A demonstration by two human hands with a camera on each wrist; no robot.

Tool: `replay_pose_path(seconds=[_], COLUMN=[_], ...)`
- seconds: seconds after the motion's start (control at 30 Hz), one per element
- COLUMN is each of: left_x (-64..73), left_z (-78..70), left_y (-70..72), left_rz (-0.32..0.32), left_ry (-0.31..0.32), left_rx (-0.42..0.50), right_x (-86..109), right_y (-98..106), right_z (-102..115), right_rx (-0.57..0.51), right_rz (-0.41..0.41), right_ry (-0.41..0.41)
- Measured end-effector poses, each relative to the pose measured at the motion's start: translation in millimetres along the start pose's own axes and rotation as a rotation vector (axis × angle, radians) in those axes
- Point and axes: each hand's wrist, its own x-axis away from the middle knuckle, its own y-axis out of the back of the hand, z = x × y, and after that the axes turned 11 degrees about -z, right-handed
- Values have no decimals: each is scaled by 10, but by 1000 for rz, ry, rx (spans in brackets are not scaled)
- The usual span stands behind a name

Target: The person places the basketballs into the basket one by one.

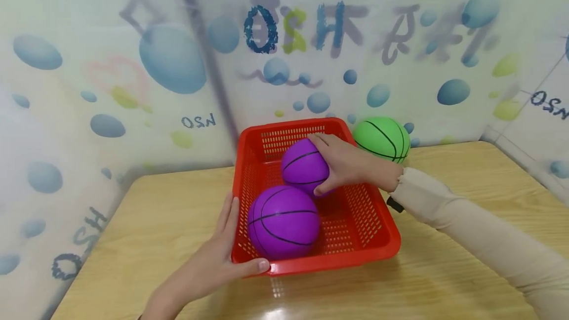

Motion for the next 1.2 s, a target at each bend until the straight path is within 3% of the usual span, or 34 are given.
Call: replay_pose_path(seconds=[0.23,0.5,0.73,1.0,1.2], left_x=[-13,2,-3,4,13], left_z=[2,31,24,20,16], left_y=[-34,-32,-32,-18,-12], left_rz=[-11,-7,-30,-26,-12], left_ry=[-19,-4,-39,-54,-46], left_rx=[10,4,5,-7,2], right_x=[54,79,175,261,378], right_y=[48,71,262,495,530], right_z=[-19,-47,-148,-521,-893], right_rx=[-39,-97,-98,-87,-77], right_rz=[95,108,51,-59,-71], right_ry=[-57,-53,-134,-248,-349])
